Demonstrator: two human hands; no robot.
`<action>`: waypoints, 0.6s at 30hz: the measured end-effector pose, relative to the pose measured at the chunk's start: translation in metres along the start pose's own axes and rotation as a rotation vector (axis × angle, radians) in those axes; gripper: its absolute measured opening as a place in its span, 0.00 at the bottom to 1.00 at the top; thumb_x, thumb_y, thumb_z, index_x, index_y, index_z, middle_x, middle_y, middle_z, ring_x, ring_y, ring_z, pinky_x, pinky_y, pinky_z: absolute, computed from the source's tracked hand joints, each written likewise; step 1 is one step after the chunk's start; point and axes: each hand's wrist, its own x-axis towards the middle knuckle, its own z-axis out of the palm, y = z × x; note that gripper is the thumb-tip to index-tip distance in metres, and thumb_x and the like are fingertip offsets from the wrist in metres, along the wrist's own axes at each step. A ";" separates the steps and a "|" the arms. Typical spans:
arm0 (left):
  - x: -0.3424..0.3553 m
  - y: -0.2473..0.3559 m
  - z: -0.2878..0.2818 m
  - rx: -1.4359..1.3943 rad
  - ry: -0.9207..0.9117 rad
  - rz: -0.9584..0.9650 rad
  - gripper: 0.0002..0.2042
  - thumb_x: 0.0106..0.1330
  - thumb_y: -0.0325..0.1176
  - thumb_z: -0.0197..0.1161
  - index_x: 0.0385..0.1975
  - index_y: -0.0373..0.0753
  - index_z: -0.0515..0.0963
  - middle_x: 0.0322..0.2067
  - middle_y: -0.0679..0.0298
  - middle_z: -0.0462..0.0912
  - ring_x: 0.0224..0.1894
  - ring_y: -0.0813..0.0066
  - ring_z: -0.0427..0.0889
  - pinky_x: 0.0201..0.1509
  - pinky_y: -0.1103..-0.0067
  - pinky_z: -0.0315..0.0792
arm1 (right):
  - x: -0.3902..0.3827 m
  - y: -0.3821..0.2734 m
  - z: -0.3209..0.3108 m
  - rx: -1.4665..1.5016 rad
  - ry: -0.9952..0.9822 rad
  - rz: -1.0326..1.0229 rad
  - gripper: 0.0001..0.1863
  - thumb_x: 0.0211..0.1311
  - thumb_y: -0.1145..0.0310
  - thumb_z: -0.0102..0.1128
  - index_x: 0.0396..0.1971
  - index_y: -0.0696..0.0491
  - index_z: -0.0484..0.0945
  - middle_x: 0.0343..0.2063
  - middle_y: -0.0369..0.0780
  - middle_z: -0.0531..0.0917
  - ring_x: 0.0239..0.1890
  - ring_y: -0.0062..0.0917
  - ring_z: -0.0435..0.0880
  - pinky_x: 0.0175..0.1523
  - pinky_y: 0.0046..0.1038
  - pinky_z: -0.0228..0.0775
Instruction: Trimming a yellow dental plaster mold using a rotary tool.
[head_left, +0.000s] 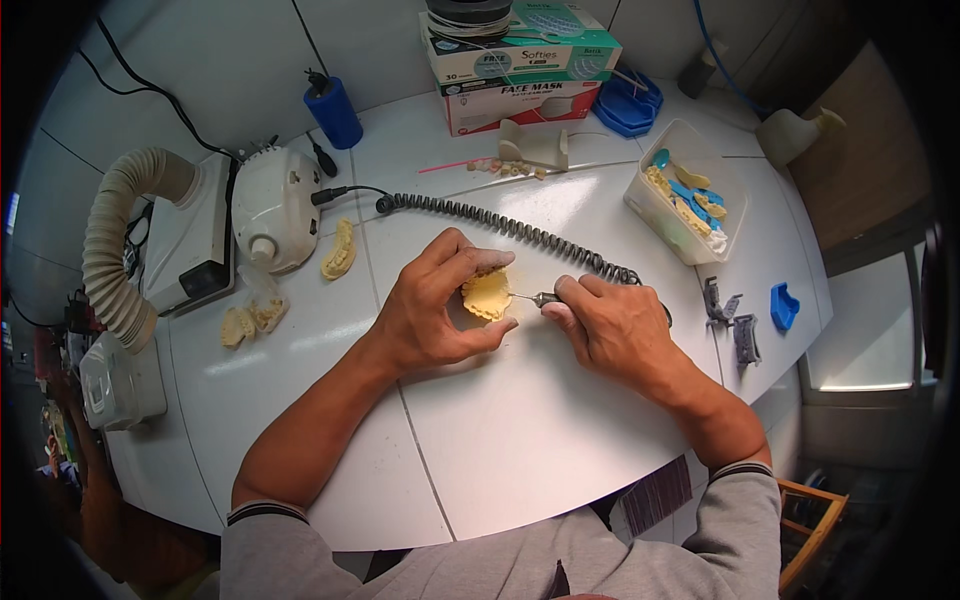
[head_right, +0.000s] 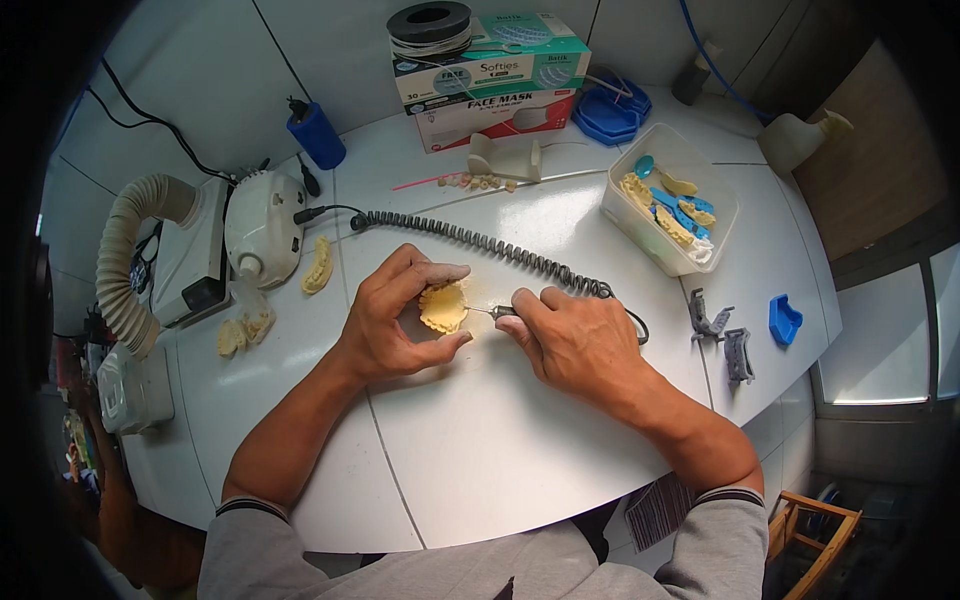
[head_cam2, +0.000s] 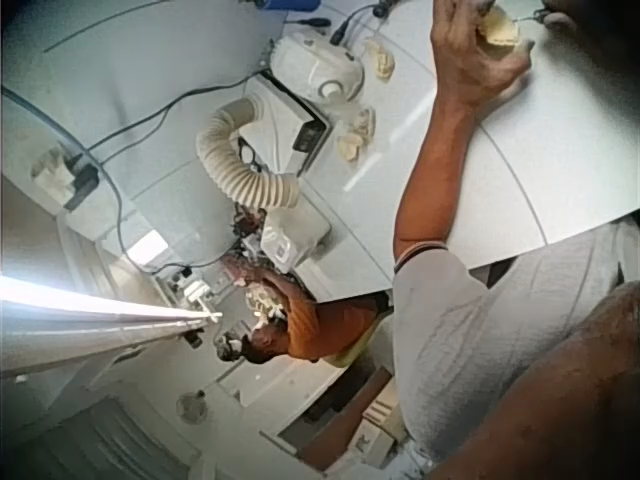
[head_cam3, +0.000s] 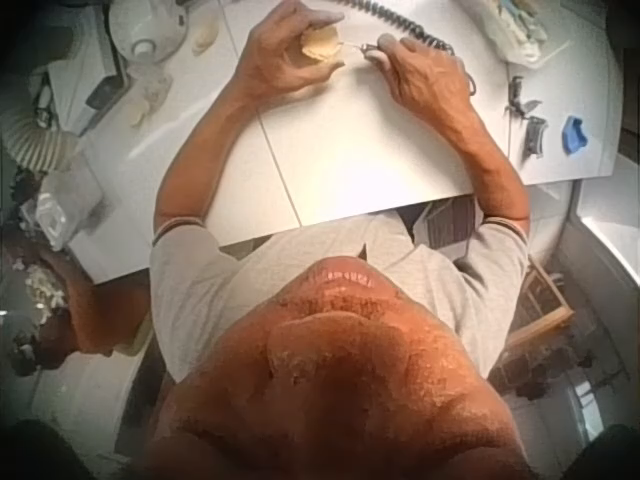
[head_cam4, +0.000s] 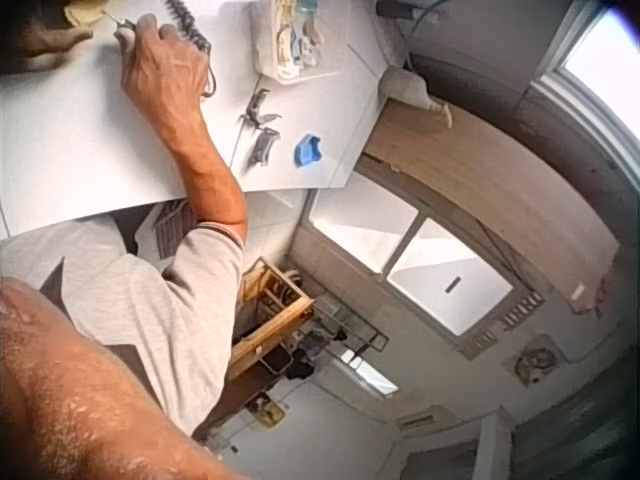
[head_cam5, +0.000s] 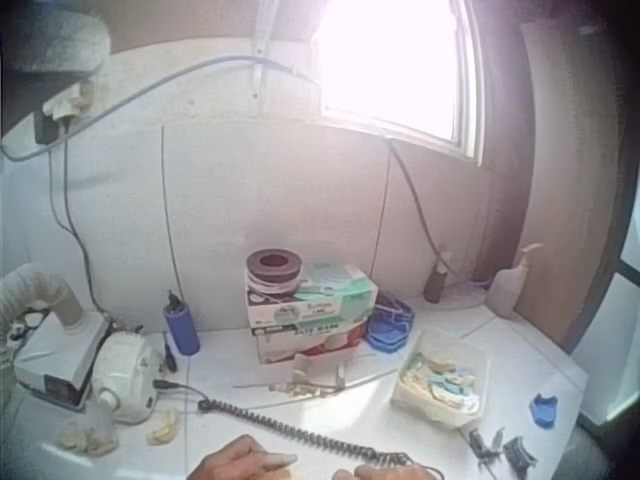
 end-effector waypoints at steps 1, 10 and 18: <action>0.000 0.000 0.000 0.000 0.000 0.000 0.33 0.48 0.36 0.84 0.58 0.35 0.87 0.39 0.60 0.80 0.40 0.66 0.81 0.45 0.72 0.78 | 0.000 0.000 0.000 -0.001 -0.001 0.011 0.20 0.84 0.48 0.60 0.41 0.51 0.81 0.24 0.42 0.85 0.20 0.40 0.86 0.24 0.43 0.78; 0.000 0.001 0.000 0.020 0.001 0.014 0.32 0.48 0.36 0.84 0.58 0.35 0.87 0.39 0.59 0.80 0.39 0.66 0.81 0.45 0.72 0.79 | 0.000 0.000 0.001 0.002 -0.003 0.008 0.20 0.84 0.48 0.60 0.40 0.51 0.81 0.24 0.41 0.84 0.20 0.41 0.85 0.24 0.44 0.77; 0.000 0.001 0.000 0.018 0.003 0.001 0.32 0.49 0.36 0.86 0.57 0.35 0.86 0.39 0.60 0.80 0.39 0.67 0.82 0.44 0.72 0.79 | 0.001 -0.002 -0.004 0.013 -0.015 -0.003 0.19 0.83 0.49 0.61 0.40 0.51 0.81 0.25 0.42 0.85 0.20 0.41 0.86 0.23 0.43 0.77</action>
